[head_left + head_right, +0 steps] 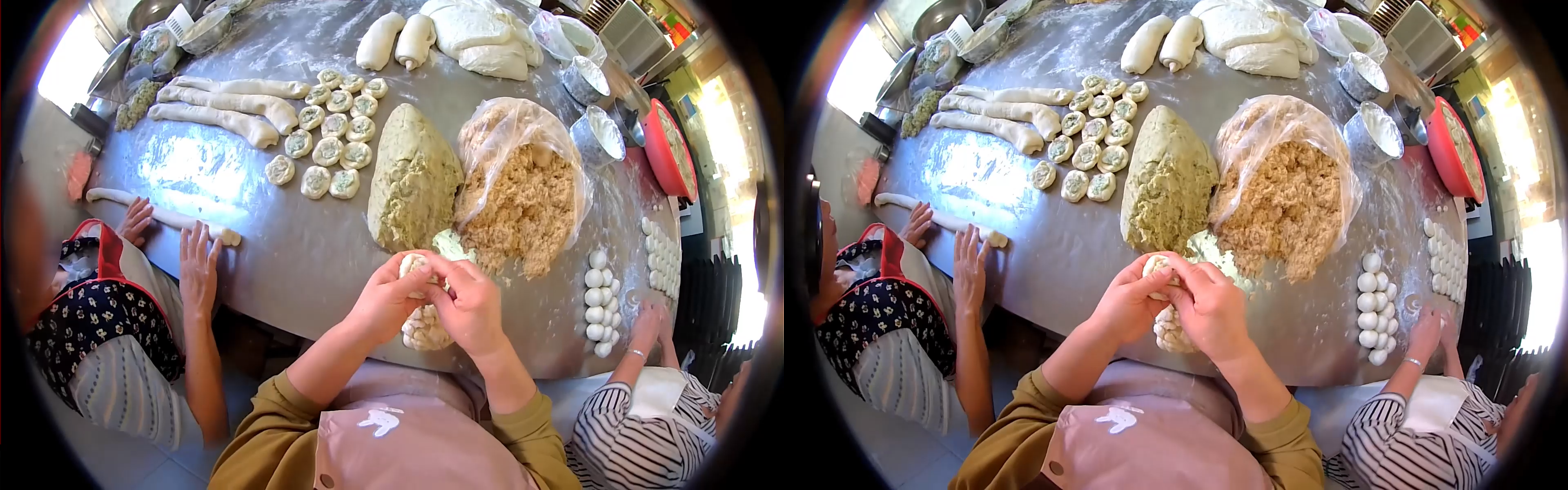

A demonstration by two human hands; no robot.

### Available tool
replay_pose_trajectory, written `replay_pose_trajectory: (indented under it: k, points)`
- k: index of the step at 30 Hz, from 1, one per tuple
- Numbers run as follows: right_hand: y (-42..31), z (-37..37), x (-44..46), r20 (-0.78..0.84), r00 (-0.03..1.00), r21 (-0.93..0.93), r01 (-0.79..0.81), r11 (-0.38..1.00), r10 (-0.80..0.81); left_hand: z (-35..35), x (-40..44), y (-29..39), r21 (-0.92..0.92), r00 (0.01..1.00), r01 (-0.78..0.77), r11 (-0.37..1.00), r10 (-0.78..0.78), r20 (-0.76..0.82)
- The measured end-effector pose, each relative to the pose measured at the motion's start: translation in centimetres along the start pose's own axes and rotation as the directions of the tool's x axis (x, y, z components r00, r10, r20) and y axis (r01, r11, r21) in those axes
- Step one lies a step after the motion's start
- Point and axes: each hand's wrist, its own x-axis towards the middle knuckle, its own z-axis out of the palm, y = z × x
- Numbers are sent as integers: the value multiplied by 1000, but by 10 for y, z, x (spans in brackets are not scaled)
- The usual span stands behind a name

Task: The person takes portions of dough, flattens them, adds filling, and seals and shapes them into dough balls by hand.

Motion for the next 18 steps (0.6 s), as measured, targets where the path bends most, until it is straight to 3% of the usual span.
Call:
replay_pose_trajectory:
  k: [1, 4, 7, 10, 13, 14, 16, 17, 18]
  points:
    - [-6, -3, 1, 9, 999, -29, -49, 998, 50, -1, 0, 1, 8, 1000, 6, 1000, -6, -7]
    - [4, 2, -1, -4, 1000, -20, 17, 1000, -17, -4, -1, 4, 33, 1000, 18, 999, -17, -23]
    - [3, -4, 7, 108, 990, 148, -107, 983, 92, -7, -5, 12, 15, 999, 33, 999, -32, -41]
    - [12, -7, 23, 38, 960, 413, -267, 871, 276, -12, -7, 19, -105, 997, 17, 994, -25, -69]
    - [14, 7, 56, -257, 950, 361, -75, 930, 176, -20, -8, 24, -161, 999, -4, 987, -5, -54]
    - [16, 12, 68, -250, 968, 157, 64, 986, -23, -20, -8, 24, -174, 999, -12, 985, 4, -48]
    - [21, 24, 85, -117, 913, -242, 355, 903, -391, -21, -9, 23, -199, 999, -29, 980, 22, -35]
    - [23, 32, 82, 34, 951, -187, 309, 933, -308, -22, -11, 25, -255, 1000, -14, 967, 19, 15]
    - [25, 32, 78, 25, 958, -181, 286, 941, -286, -25, -12, 28, -310, 998, 2, 951, 19, 64]
